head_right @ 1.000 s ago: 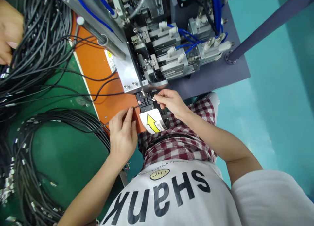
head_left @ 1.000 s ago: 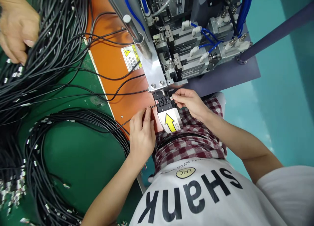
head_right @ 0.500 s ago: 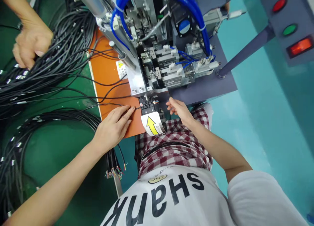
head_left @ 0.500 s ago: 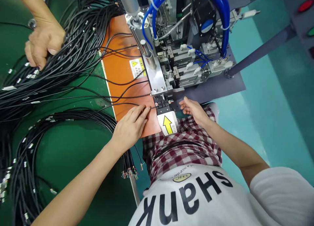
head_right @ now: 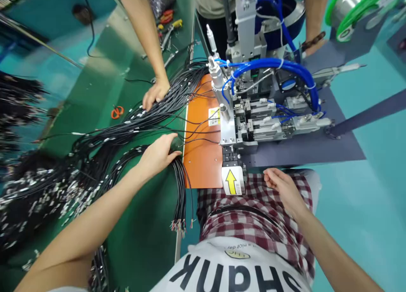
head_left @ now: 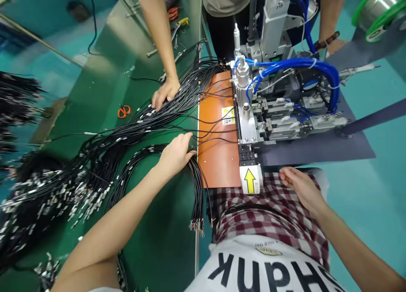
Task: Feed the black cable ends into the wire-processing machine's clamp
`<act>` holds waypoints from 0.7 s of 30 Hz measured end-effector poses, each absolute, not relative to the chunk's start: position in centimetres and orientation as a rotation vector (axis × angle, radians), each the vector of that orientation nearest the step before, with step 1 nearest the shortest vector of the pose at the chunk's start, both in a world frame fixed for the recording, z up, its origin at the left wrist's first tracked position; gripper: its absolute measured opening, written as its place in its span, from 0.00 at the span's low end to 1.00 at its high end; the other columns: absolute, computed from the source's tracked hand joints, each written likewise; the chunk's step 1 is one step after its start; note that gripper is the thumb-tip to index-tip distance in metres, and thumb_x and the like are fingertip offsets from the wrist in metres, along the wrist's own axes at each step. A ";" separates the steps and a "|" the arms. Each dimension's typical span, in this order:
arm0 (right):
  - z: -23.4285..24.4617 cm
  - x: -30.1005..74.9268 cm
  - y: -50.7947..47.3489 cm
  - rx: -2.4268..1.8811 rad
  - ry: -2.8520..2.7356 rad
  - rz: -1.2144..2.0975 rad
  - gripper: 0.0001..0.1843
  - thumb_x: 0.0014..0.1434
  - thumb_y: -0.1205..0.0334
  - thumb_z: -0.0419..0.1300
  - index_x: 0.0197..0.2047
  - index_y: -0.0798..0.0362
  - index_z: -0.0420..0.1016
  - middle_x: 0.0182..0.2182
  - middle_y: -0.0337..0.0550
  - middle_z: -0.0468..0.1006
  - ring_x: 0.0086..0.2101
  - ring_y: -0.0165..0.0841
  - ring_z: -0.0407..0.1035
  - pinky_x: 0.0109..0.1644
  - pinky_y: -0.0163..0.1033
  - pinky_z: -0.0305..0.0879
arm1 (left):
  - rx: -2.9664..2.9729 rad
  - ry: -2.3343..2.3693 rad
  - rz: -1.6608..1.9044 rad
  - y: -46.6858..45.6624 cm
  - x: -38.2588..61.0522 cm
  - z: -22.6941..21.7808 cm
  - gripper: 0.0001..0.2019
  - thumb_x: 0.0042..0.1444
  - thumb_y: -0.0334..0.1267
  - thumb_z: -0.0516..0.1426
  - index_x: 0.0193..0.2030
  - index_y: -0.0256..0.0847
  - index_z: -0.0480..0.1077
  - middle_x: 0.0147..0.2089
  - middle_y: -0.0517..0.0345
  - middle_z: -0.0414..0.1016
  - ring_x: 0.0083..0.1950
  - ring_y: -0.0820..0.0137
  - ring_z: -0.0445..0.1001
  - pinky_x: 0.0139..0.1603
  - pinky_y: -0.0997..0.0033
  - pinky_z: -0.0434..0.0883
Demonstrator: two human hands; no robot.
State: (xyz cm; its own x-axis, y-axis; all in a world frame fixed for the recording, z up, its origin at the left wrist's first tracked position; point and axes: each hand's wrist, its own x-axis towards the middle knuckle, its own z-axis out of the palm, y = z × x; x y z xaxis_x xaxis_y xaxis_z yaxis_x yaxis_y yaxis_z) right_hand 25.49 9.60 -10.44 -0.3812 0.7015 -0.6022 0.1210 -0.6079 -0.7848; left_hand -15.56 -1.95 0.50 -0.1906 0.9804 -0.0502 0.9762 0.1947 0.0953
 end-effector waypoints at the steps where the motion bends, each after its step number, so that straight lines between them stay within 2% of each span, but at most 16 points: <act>1: -10.5 25.8 9.5 -1.470 -1.100 2.036 0.19 0.52 0.42 0.70 0.36 0.49 0.81 0.33 0.44 0.76 0.30 0.34 0.69 0.35 0.39 0.69 | 1.839 2.353 0.017 -2.1 -16.8 0.9 0.14 0.59 0.42 0.60 0.49 0.39 0.73 0.43 0.48 0.76 0.45 0.61 0.74 0.43 0.66 0.69; 2: -10.5 26.0 9.5 -1.479 -1.093 2.037 0.19 0.52 0.42 0.70 0.36 0.49 0.81 0.33 0.44 0.76 0.30 0.34 0.69 0.35 0.38 0.69 | 1.773 2.313 -0.013 -2.1 -18.0 1.4 0.11 0.58 0.44 0.60 0.42 0.39 0.75 0.39 0.51 0.76 0.40 0.63 0.73 0.40 0.69 0.67; 4: -10.4 26.2 9.4 -1.487 -1.082 2.042 0.19 0.52 0.42 0.70 0.36 0.49 0.81 0.33 0.44 0.75 0.31 0.33 0.68 0.34 0.37 0.69 | 1.678 2.161 -0.048 -1.6 -20.1 2.5 0.13 0.56 0.49 0.61 0.31 0.40 0.74 0.31 0.56 0.75 0.33 0.69 0.70 0.34 0.72 0.62; 8: -10.3 27.3 9.4 -1.527 -1.087 2.028 0.18 0.54 0.43 0.70 0.39 0.49 0.81 0.35 0.43 0.75 0.33 0.32 0.68 0.36 0.34 0.70 | 1.367 1.844 -0.107 0.7 -22.7 4.9 0.19 0.52 0.56 0.63 0.26 0.40 0.74 0.25 0.59 0.74 0.23 0.73 0.64 0.26 0.72 0.57; 11: -10.5 28.7 9.8 -1.586 -1.080 1.964 0.18 0.54 0.44 0.70 0.40 0.49 0.81 0.38 0.44 0.76 0.36 0.33 0.69 0.36 0.32 0.70 | 1.378 2.108 0.074 3.8 -22.6 4.6 0.23 0.51 0.58 0.63 0.21 0.40 0.71 0.21 0.59 0.71 0.20 0.73 0.62 0.25 0.70 0.59; 13: -10.5 29.4 10.1 -1.604 -1.067 1.906 0.17 0.54 0.45 0.70 0.39 0.48 0.81 0.38 0.44 0.76 0.36 0.33 0.70 0.36 0.31 0.70 | 1.525 2.356 0.292 6.3 -21.8 3.2 0.23 0.54 0.57 0.62 0.20 0.39 0.69 0.19 0.59 0.66 0.23 0.72 0.63 0.29 0.69 0.61; 16: -9.8 29.6 10.4 -1.610 -1.087 1.853 0.16 0.54 0.45 0.70 0.38 0.48 0.81 0.38 0.44 0.76 0.36 0.32 0.70 0.37 0.32 0.70 | 1.713 2.432 0.501 8.5 -19.9 1.0 0.18 0.58 0.50 0.61 0.27 0.38 0.71 0.25 0.57 0.69 0.29 0.70 0.66 0.37 0.67 0.65; 18: -8.6 29.3 10.3 -1.602 -1.167 1.831 0.16 0.55 0.44 0.69 0.38 0.47 0.81 0.38 0.45 0.76 0.35 0.33 0.70 0.36 0.34 0.69 | 1.805 2.435 0.590 7.8 -18.6 0.6 0.13 0.59 0.46 0.61 0.39 0.37 0.73 0.34 0.54 0.73 0.36 0.67 0.70 0.43 0.66 0.66; 20: -6.8 28.9 9.8 -1.604 -1.320 1.740 0.16 0.57 0.42 0.66 0.37 0.46 0.80 0.36 0.46 0.76 0.34 0.34 0.70 0.35 0.37 0.69 | 1.934 2.444 0.645 5.2 -17.2 1.1 0.15 0.61 0.44 0.59 0.51 0.38 0.70 0.47 0.49 0.73 0.45 0.64 0.72 0.49 0.64 0.67; 21: -5.7 28.5 9.4 -1.613 -1.417 1.672 0.16 0.58 0.42 0.65 0.37 0.45 0.80 0.35 0.47 0.77 0.33 0.35 0.71 0.35 0.38 0.69 | 2.011 2.434 0.623 3.5 -16.5 1.6 0.15 0.64 0.43 0.56 0.53 0.39 0.70 0.51 0.48 0.72 0.48 0.63 0.72 0.50 0.63 0.67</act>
